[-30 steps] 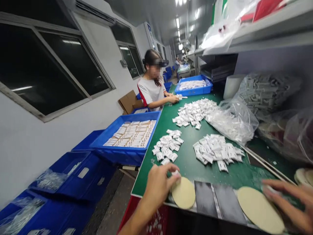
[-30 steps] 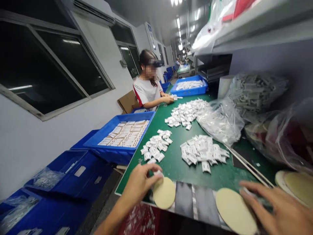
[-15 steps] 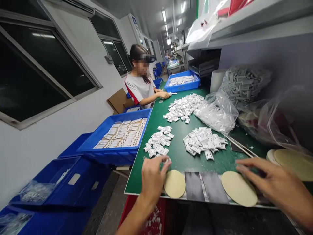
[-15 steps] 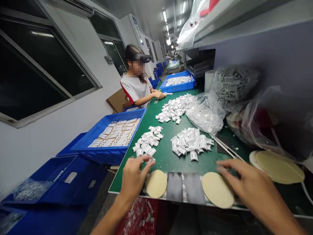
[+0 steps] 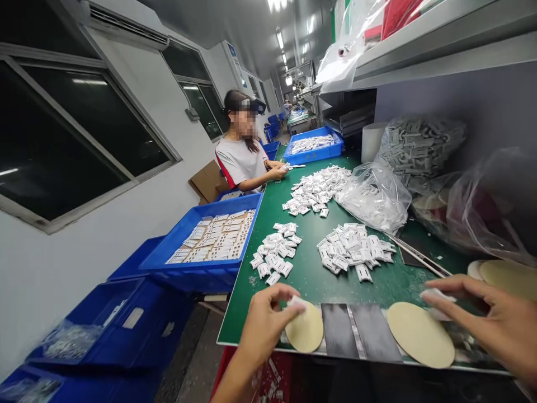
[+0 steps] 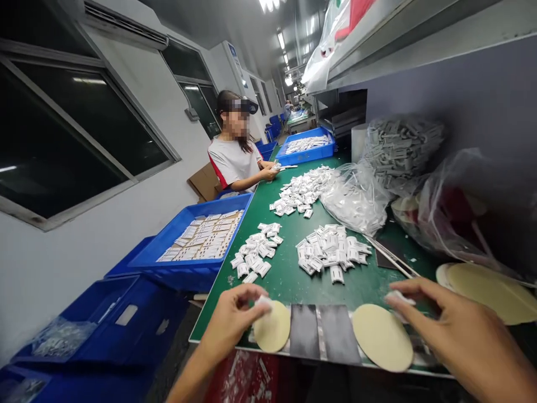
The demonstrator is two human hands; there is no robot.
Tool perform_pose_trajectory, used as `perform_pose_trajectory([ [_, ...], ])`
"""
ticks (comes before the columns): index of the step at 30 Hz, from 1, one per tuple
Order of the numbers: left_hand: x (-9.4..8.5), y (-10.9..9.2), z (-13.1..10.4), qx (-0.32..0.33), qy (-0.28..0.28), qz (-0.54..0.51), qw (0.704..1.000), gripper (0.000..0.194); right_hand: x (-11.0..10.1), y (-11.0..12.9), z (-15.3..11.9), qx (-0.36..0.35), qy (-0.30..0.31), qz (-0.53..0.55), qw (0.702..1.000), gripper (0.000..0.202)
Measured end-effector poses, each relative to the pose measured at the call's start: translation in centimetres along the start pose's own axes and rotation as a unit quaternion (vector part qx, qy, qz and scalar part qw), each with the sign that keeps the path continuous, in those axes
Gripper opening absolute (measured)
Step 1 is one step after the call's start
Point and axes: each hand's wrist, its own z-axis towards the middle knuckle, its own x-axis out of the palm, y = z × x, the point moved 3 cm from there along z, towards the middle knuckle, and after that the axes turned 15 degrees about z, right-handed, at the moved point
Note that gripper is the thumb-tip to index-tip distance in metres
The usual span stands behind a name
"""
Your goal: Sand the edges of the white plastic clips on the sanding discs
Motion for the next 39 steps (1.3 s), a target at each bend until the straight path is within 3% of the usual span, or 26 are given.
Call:
perform_pose_trajectory([
  [2, 0.2, -0.1, 0.1, 0.020, 0.039, 0.004, 0.999, 0.016, 0.3, 0.2, 0.1, 0.019, 0.073, -0.001, 0.997, 0.035],
  [3, 0.0, -0.2, 0.1, 0.018, 0.013, 0.035, 0.999, 0.014, 0.2, 0.7, 0.1, 0.020, 0.075, -0.018, 0.997, 0.036],
  [4, -0.3, -0.2, 0.0, 0.012, -0.039, 0.075, 0.996, 0.013, -0.1, 1.3, 0.1, 0.012, 0.051, -0.051, 0.997, 0.036],
  [6, -0.9, -0.5, -0.6, 0.029, -0.158, 0.135, 0.978, 0.013, -0.9, 2.8, -0.2, -0.021, -0.083, -0.142, 0.986, 0.037],
  [8, -1.1, -0.9, -1.6, 0.100, -0.213, 0.162, 0.958, 0.014, -0.7, 4.1, -1.4, -0.051, -0.095, -0.131, 0.986, 0.029],
  [9, -0.9, -0.9, -2.3, 0.149, -0.199, 0.166, 0.954, 0.013, -0.3, 4.7, -2.3, -0.068, -0.063, -0.103, 0.990, 0.024],
  [11, -0.5, -0.8, -3.7, 0.246, -0.117, 0.160, 0.949, 0.013, 1.1, 5.6, -4.3, -0.083, 0.091, -0.038, 0.992, 0.014],
  [12, -0.5, -0.6, -4.3, 0.276, -0.083, 0.146, 0.947, 0.015, 1.8, 6.1, -5.4, -0.100, 0.177, -0.018, 0.979, 0.013],
  [13, -0.7, -0.4, -4.7, 0.286, -0.080, 0.133, 0.946, 0.019, 2.2, 6.5, -6.2, -0.127, 0.223, -0.006, 0.966, 0.011],
  [14, -1.0, -0.2, -4.9, 0.275, -0.104, 0.122, 0.948, 0.023, 2.3, 6.8, -6.7, -0.147, 0.208, -0.013, 0.967, 0.014],
  [15, -1.5, -0.1, -5.0, 0.248, -0.152, 0.116, 0.950, 0.022, 2.0, 7.0, -6.8, -0.172, 0.148, -0.031, 0.973, 0.015],
  [17, -1.7, -0.1, -4.5, 0.218, -0.112, 0.085, 0.966, 0.013, 1.6, 6.9, -6.5, -0.168, 0.065, -0.078, 0.981, 0.014],
  [19, -1.1, -0.4, -3.7, 0.185, 0.068, -0.012, 0.980, 0.009, 2.1, 6.4, -6.0, -0.109, 0.175, -0.028, 0.978, 0.017],
  [21, -0.7, -0.5, -3.0, 0.118, 0.183, -0.125, 0.968, 0.018, 2.4, 5.7, -5.5, -0.017, 0.247, 0.012, 0.969, 0.016],
  [22, -0.7, -0.4, -2.6, 0.077, 0.187, -0.153, 0.967, 0.023, 2.3, 5.4, -5.0, 0.009, 0.237, 0.021, 0.971, 0.018],
  [25, -0.8, 0.1, -1.2, -0.013, 0.114, -0.102, 0.988, 0.024, 1.2, 4.9, -3.3, 0.015, 0.167, -0.019, 0.986, 0.024],
  [27, -0.5, 0.2, -0.6, -0.018, 0.128, -0.093, 0.987, 0.028, 0.4, 4.8, -2.3, 0.012, 0.115, -0.006, 0.993, 0.028],
  [34, -0.2, 0.8, 0.8, -0.011, 0.137, -0.068, 0.988, 0.032, -0.8, 3.1, -0.5, 0.042, 0.084, -0.013, 0.995, 0.029],
  [37, -0.8, 0.5, 1.0, -0.022, 0.051, 0.020, 0.998, 0.029, -0.9, 2.5, -0.1, 0.038, 0.065, -0.040, 0.996, 0.031],
  [39, -0.9, -0.1, 0.9, -0.008, 0.038, 0.032, 0.999, 0.027, -0.8, 2.2, 0.0, 0.035, 0.058, -0.043, 0.997, 0.030],
])
